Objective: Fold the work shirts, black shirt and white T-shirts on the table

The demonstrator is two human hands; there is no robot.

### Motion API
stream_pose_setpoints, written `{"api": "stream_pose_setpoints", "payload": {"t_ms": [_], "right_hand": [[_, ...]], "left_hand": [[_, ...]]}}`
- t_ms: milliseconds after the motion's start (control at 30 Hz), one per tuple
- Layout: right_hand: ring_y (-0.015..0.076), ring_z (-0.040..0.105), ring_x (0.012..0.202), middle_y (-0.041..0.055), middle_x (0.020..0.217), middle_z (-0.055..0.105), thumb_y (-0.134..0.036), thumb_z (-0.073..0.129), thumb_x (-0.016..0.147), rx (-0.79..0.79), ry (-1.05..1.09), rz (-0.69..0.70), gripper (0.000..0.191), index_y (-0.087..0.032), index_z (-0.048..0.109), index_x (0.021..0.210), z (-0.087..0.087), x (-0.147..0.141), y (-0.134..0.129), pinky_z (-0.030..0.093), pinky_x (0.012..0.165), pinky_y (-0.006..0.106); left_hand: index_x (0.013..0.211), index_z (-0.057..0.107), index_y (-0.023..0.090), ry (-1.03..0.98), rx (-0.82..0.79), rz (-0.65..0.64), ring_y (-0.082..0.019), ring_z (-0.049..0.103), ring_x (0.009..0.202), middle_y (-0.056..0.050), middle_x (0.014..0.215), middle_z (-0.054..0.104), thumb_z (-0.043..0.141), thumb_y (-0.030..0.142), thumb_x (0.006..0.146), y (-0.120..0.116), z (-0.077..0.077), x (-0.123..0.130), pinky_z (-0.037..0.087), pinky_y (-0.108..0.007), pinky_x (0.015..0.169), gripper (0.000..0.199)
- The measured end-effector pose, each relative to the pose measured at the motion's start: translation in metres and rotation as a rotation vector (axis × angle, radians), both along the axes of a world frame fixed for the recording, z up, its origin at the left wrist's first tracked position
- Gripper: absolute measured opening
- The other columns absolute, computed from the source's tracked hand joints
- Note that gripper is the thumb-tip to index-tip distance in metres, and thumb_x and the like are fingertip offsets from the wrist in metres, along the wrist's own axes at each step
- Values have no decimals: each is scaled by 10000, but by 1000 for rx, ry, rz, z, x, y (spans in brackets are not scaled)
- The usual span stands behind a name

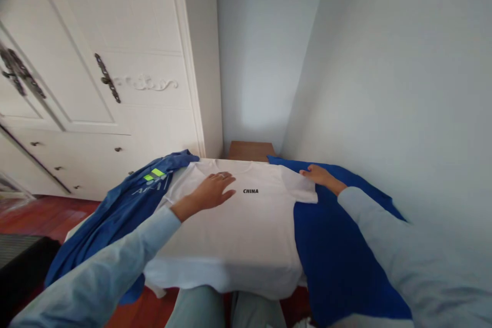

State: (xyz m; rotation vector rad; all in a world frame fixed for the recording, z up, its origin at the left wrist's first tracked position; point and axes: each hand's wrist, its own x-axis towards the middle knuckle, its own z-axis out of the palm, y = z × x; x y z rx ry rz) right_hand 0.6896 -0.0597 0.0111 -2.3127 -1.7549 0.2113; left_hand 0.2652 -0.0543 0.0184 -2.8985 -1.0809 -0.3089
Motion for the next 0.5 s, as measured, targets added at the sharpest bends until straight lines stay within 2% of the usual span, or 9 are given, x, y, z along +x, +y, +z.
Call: {"api": "stream_pose_setpoints", "payload": {"t_ms": [100, 200, 267, 400, 500], "right_hand": [[325, 712, 895, 144, 821, 747, -350, 718, 807, -58, 165, -95, 199, -156, 720, 765, 0, 7, -10, 539, 768, 375], [268, 674, 727, 59, 580, 633, -294, 788, 700, -73, 310, -159, 238, -183, 619, 573, -1, 6, -18, 505, 635, 324], [226, 660, 698, 28, 572, 613, -270, 752, 718, -43, 385, -192, 214, -188, 597, 596, 0, 4, -22, 495, 594, 288], [164, 677, 697, 27, 734, 696, -269, 593, 849, 63, 572, -216, 83, -196, 618, 819, 8, -1, -24, 517, 567, 240], [145, 645, 583, 39, 694, 681, -275, 530, 893, 156, 635, -218, 114, -190, 603, 916, 20, -18, -22, 440, 450, 201]], "left_hand": [[1425, 510, 156, -30, -85, -94, -298, 444, 1430, -177, 1521, 505, 413, 463, 1020, 11, -15, 66, 405, -463, 1134, 517], [1492, 427, 115, -26, -152, -122, -298, 307, 1516, -201, 1602, 383, 354, 455, 1041, 24, -31, 114, 320, -460, 1199, 570], [1509, 394, 109, -34, -175, -111, -299, 260, 1535, -203, 1629, 330, 343, 442, 1045, 33, -37, 137, 295, -458, 1212, 574], [1481, 416, 133, -73, -185, -156, -301, 270, 1528, -181, 1621, 355, 351, 421, 1040, 43, -43, 167, 303, -475, 1208, 531], [1432, 465, 114, -79, -201, -207, -312, 310, 1508, -200, 1592, 389, 372, 412, 1032, 44, -50, 181, 322, -491, 1198, 507]]}}
